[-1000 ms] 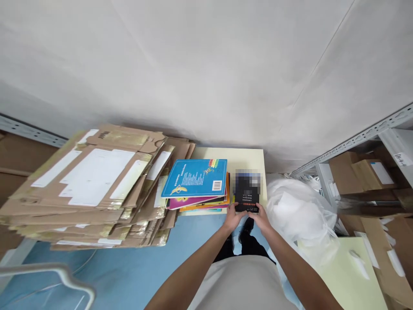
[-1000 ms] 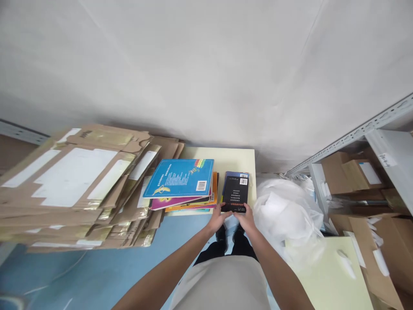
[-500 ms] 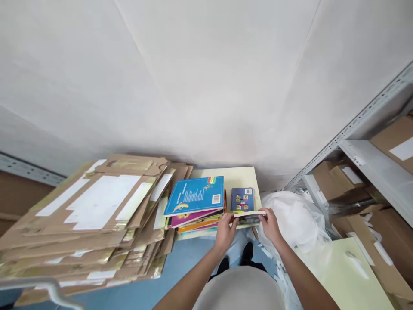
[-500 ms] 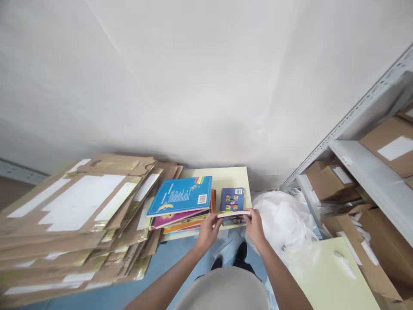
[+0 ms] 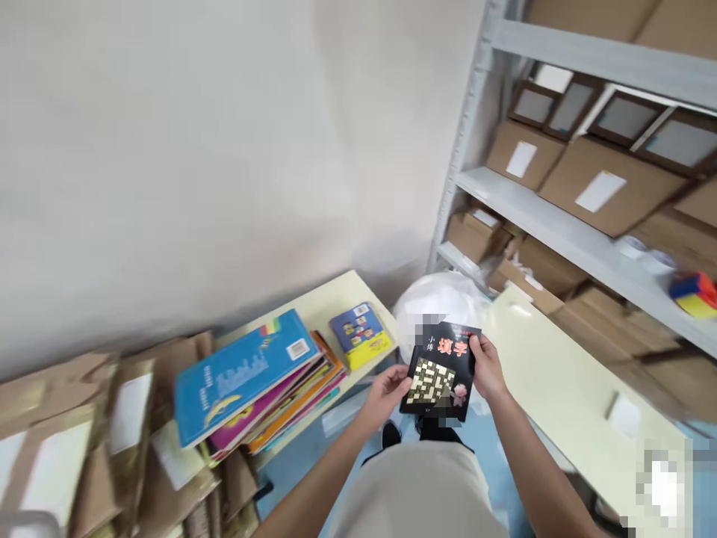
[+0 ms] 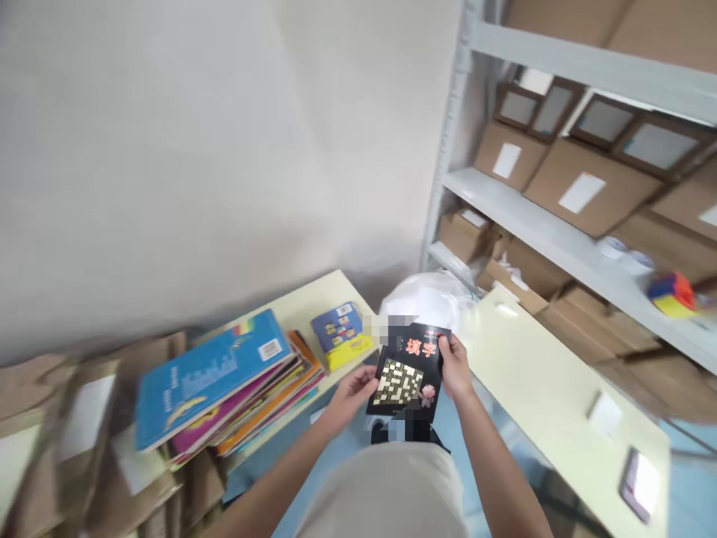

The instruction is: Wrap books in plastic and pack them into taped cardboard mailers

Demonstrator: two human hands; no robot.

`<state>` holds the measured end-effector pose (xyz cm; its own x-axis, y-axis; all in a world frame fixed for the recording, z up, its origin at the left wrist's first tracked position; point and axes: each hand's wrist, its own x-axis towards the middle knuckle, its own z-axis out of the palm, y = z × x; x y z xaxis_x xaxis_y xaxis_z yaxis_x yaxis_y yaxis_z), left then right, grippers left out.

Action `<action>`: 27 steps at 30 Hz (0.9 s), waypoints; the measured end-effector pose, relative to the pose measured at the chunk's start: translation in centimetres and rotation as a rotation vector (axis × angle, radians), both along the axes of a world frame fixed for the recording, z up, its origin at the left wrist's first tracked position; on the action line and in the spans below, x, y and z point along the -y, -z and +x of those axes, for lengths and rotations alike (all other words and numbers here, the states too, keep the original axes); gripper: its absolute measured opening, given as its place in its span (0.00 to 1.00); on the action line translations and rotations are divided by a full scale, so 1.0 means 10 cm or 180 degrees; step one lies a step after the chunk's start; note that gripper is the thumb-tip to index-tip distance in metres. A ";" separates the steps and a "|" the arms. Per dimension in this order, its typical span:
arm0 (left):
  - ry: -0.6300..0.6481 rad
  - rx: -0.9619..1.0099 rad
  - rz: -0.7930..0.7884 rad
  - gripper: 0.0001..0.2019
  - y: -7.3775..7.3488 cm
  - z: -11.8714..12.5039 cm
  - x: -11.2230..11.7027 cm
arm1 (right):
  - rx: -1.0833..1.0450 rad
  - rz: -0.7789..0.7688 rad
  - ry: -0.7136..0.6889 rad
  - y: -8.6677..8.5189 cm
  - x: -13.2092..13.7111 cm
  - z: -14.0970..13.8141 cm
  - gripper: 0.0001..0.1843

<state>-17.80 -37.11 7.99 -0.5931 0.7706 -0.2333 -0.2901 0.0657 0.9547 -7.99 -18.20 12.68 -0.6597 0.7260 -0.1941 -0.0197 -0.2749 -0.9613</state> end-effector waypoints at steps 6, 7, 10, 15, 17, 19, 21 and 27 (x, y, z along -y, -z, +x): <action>0.0872 0.0068 0.0029 0.21 -0.02 0.44 -0.49 | -0.0044 -0.0178 0.1020 -0.09 -0.30 0.74 0.25; 0.0935 0.0024 0.0005 0.20 -0.02 0.49 -0.57 | -0.0048 -0.0198 0.1116 -0.09 -0.34 0.84 0.25; 0.1159 -0.0039 -0.0063 0.19 -0.05 0.66 -0.81 | -0.0142 -0.0234 0.1326 -0.07 -0.51 1.15 0.24; 0.1414 0.0371 -0.0158 0.21 -0.01 1.05 -1.26 | -0.0293 -0.0301 0.1531 -0.06 -0.88 1.75 0.21; 0.1441 0.0639 -0.0189 0.22 0.02 1.24 -1.46 | -0.0298 -0.0341 0.1428 -0.05 -1.04 2.02 0.21; 0.1484 0.0856 -0.0225 0.22 0.05 1.41 -1.66 | -0.0240 -0.0377 0.1303 -0.03 -1.20 2.27 0.23; 0.1546 0.0994 -0.0235 0.21 0.06 1.57 -1.84 | -0.0154 -0.0414 0.1230 0.00 -1.36 2.50 0.25; 0.1646 0.1095 -0.0216 0.20 0.02 1.89 -2.29 | 0.0025 -0.0494 0.1398 0.05 -1.83 2.94 0.29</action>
<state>1.10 -14.24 7.75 -0.0294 0.9147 -0.4031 -0.4946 0.3371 0.8011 21.45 0.13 12.23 -0.2944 0.8983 -0.3261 -0.1593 -0.3826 -0.9101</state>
